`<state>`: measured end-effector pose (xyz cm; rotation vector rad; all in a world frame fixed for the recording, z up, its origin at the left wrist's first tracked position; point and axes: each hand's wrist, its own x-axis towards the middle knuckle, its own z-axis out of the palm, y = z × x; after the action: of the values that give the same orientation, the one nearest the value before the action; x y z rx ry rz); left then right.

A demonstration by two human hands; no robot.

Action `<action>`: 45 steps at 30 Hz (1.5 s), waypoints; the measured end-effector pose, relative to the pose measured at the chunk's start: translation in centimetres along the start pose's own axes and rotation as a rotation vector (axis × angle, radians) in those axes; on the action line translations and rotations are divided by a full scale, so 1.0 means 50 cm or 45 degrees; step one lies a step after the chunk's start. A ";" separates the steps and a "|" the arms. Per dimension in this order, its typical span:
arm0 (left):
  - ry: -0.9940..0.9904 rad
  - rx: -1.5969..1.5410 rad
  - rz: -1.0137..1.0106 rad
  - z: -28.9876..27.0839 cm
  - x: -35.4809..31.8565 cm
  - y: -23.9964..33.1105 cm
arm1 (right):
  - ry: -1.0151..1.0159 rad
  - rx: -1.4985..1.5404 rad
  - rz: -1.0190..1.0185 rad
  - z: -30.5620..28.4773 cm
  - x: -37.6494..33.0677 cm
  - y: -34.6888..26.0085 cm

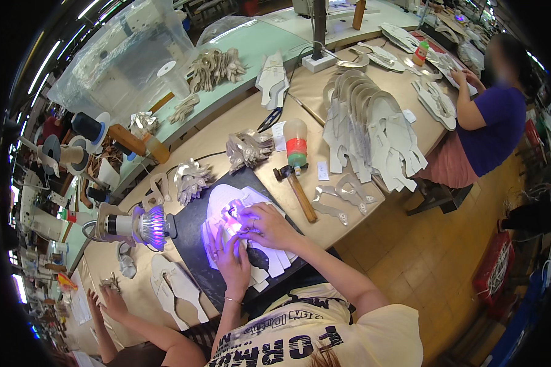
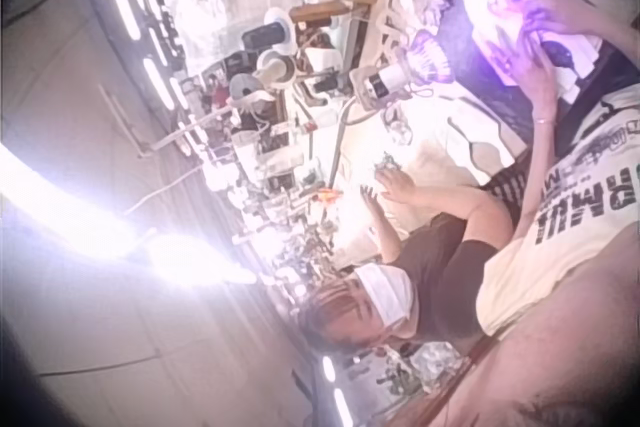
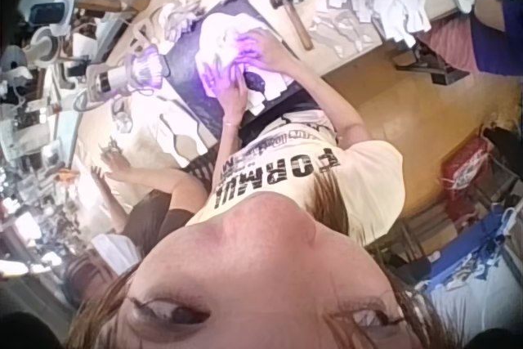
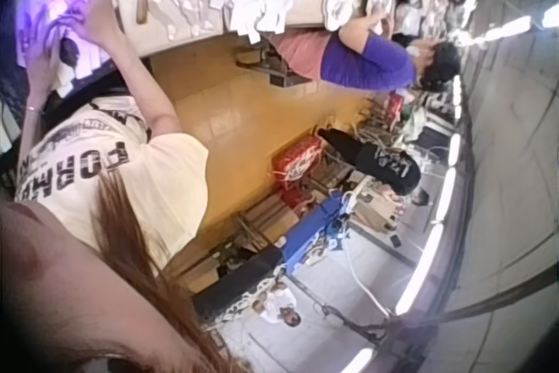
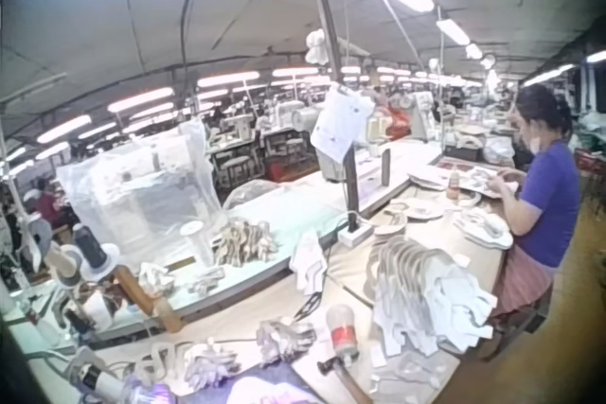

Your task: The person assembles small decorative parts on a workbench, using a UV lamp to cure adhesive. They handle multiple small pieces, align them on a template, and apply glue from a bottle before curing under the lamp.

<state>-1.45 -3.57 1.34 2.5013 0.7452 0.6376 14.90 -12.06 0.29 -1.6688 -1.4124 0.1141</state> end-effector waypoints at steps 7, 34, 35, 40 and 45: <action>-0.004 0.006 0.003 0.005 -0.003 -0.007 | 0.004 -0.010 -0.011 0.003 -0.001 0.002; 0.013 0.019 0.013 0.004 -0.004 -0.004 | -0.098 -0.534 -0.145 0.014 0.032 -0.013; 0.001 0.038 0.007 0.005 -0.004 -0.003 | -0.122 -0.583 -0.136 0.013 0.037 -0.015; -0.007 0.102 -0.022 0.006 -0.006 0.004 | -0.075 -0.617 -0.101 0.011 0.061 -0.019; -0.024 0.193 -0.030 0.010 -0.011 0.009 | -0.138 -0.449 0.120 0.024 0.077 -0.017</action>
<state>-1.42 -4.37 1.04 2.6276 0.8437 0.5677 14.88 -8.28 1.95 -2.0453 -1.4990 0.0080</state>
